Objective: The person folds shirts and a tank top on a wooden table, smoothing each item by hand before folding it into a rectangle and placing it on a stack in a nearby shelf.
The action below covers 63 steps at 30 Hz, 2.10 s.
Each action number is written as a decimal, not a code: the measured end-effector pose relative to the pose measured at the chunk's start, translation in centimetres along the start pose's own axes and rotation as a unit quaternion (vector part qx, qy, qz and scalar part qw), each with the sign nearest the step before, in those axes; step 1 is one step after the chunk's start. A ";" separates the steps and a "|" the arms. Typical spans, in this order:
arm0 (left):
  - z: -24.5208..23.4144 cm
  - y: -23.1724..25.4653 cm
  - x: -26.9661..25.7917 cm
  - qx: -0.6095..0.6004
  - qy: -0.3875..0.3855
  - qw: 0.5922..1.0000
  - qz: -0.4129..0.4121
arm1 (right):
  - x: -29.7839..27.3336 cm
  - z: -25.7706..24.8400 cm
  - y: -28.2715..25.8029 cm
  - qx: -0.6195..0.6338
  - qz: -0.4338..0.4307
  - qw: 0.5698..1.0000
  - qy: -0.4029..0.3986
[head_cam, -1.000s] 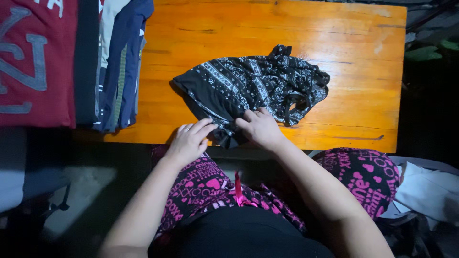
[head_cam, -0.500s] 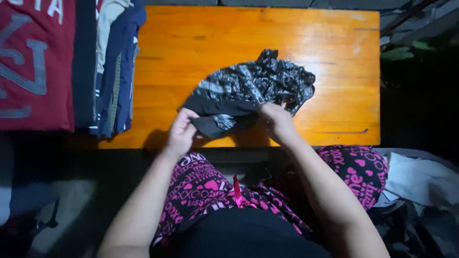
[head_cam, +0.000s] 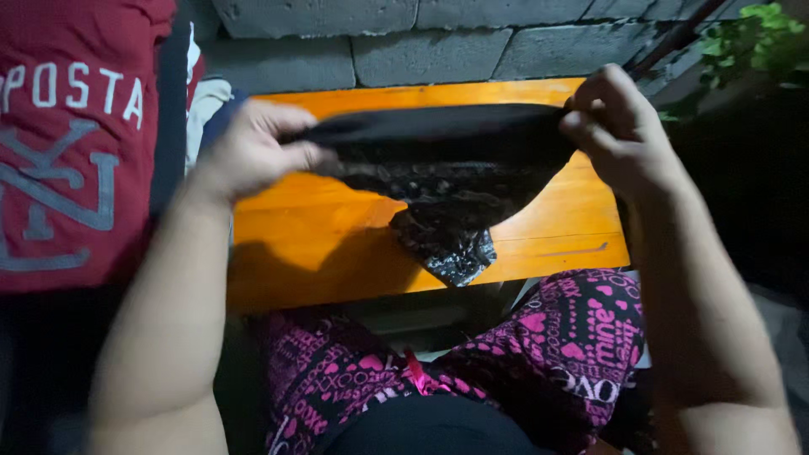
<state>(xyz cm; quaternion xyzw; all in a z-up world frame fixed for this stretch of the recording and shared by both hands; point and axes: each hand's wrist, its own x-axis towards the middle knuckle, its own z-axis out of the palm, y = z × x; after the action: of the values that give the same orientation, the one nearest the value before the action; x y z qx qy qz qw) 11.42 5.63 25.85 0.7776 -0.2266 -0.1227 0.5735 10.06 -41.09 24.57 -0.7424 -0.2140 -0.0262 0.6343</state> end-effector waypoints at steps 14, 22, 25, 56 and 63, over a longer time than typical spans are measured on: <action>4.4 5.8 3.7 -0.208 -0.046 0.966 0.145 | -0.8 0.5 -3.2 0.177 0.030 0.980 -0.088; 2.9 7.7 2.4 0.071 -0.160 0.984 0.023 | -1.5 2.2 -3.5 0.209 -0.039 0.969 -0.130; 0.7 7.9 1.4 -0.011 -0.115 0.985 0.124 | -2.3 0.8 -2.0 0.179 -0.009 0.972 -0.154; -7.4 5.5 -1.9 0.323 0.194 0.912 0.161 | -0.5 0.0 4.5 -0.602 0.183 0.732 -0.260; -3.9 8.8 0.7 0.546 0.128 0.781 0.275 | -2.0 -11.1 -5.2 -0.703 -0.083 0.703 -0.064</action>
<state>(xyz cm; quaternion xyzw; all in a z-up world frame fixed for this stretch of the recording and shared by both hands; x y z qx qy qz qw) 11.94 6.38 35.46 0.8739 -0.3845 0.2848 0.0862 9.04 -51.66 30.91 -0.9520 -0.2346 -0.1740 -0.0915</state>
